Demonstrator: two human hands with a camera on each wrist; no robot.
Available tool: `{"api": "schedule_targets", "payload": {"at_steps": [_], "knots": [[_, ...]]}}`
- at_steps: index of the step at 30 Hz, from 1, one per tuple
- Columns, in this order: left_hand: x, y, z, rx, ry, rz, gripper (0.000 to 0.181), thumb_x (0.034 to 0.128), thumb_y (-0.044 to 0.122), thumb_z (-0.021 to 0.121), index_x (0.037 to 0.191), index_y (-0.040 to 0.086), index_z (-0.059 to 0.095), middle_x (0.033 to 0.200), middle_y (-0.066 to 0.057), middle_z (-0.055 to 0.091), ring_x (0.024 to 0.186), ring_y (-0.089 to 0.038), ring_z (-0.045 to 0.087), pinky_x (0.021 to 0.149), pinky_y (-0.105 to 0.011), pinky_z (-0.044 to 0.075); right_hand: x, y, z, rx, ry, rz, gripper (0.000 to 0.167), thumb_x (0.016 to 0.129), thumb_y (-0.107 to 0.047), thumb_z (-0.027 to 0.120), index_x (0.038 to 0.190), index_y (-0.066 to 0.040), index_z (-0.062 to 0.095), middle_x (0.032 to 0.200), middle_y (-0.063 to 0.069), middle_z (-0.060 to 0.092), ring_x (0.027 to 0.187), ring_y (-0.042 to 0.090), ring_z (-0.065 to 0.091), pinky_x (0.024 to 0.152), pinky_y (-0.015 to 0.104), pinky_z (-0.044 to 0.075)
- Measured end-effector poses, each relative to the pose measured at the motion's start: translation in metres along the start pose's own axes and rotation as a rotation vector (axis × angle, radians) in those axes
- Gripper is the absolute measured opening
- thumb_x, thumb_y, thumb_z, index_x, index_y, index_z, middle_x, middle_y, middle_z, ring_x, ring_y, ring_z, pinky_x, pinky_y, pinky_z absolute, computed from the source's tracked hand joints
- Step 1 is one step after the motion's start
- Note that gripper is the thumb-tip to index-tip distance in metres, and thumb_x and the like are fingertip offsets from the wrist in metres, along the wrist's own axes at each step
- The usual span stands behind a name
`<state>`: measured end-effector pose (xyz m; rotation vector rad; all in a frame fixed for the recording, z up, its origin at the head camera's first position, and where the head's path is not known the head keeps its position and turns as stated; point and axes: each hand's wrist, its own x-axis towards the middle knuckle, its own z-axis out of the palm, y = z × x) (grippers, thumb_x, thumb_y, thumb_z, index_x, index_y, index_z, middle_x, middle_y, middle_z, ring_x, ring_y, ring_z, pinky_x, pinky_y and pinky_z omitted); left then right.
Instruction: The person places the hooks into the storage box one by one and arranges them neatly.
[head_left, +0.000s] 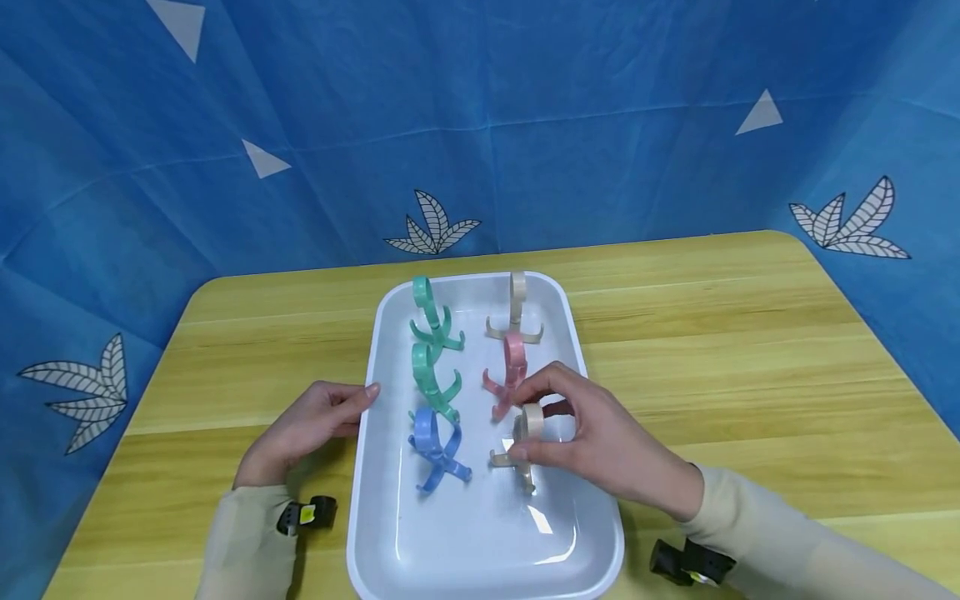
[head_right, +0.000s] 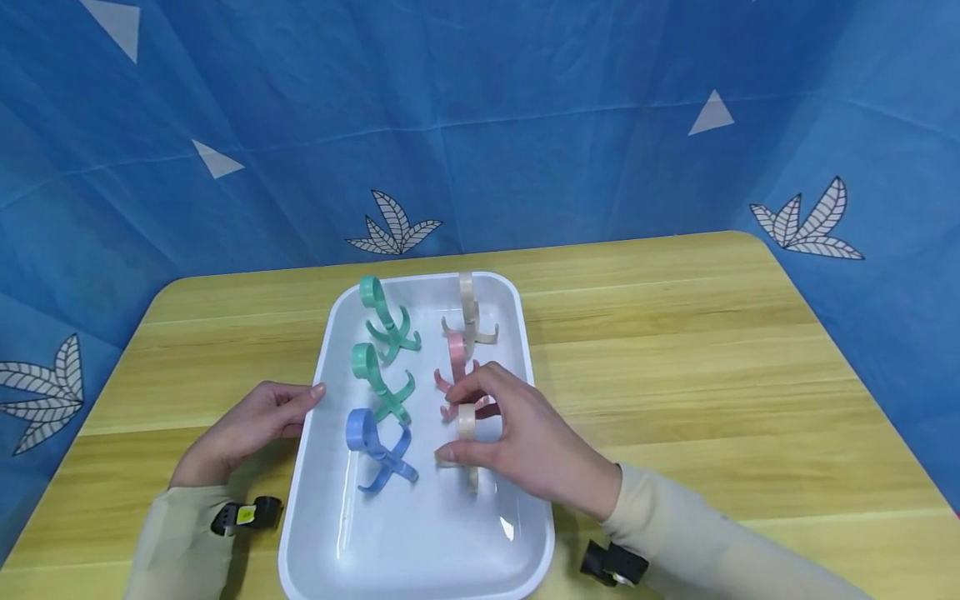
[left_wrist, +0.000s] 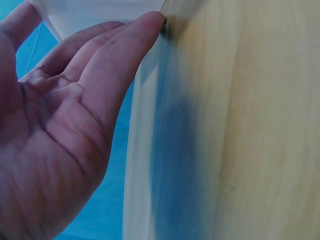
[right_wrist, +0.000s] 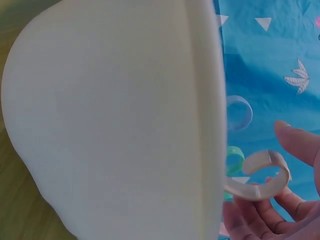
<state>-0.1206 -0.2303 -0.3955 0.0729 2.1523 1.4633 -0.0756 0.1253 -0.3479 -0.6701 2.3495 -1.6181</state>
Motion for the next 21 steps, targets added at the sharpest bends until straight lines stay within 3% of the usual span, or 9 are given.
{"api": "schedule_targets", "payload": {"at_steps": [8,13,17,21], "knots": [[0.002,0.001,-0.001,0.004,-0.018,0.014,0.054,0.1021,0.041,0.053,0.127,-0.005,0.062,0.113,-0.015,0.069,0.099,-0.029,0.069,0.089,-0.042,0.052,-0.001,0.001,-0.008,0.011,0.033,-0.050,0.040,0.080,-0.020,0.084,0.114,-0.017,0.061,0.113,-0.007,0.061,0.108,0.019,0.058,0.094,0.041,0.049],[0.000,0.001,-0.003,0.038,-0.041,0.037,0.050,0.1036,0.039,0.051,0.126,-0.004,0.063,0.114,-0.015,0.068,0.100,-0.028,0.068,0.090,-0.042,0.052,-0.001,0.007,-0.022,-0.006,0.090,-0.103,0.024,0.093,-0.012,0.070,0.115,-0.010,0.061,0.113,-0.001,0.060,0.106,0.019,0.059,0.090,0.039,0.051],[-0.003,0.000,-0.007,0.066,-0.022,0.047,0.051,0.1038,0.042,0.048,0.127,-0.001,0.064,0.120,-0.014,0.066,0.105,-0.028,0.066,0.096,-0.047,0.047,0.003,0.016,-0.041,-0.096,0.121,-0.010,0.024,0.102,-0.022,0.057,0.120,-0.006,0.060,0.118,0.005,0.060,0.109,0.021,0.059,0.091,0.043,0.050],[-0.004,0.001,-0.016,0.116,0.070,0.062,0.057,0.1023,0.046,0.048,0.132,-0.001,0.060,0.124,-0.015,0.064,0.110,-0.028,0.064,0.094,-0.045,0.049,0.011,0.030,-0.066,-0.172,0.116,0.126,0.039,0.105,-0.036,0.047,0.126,-0.004,0.057,0.123,0.011,0.059,0.115,0.027,0.055,0.096,0.049,0.044]]}}
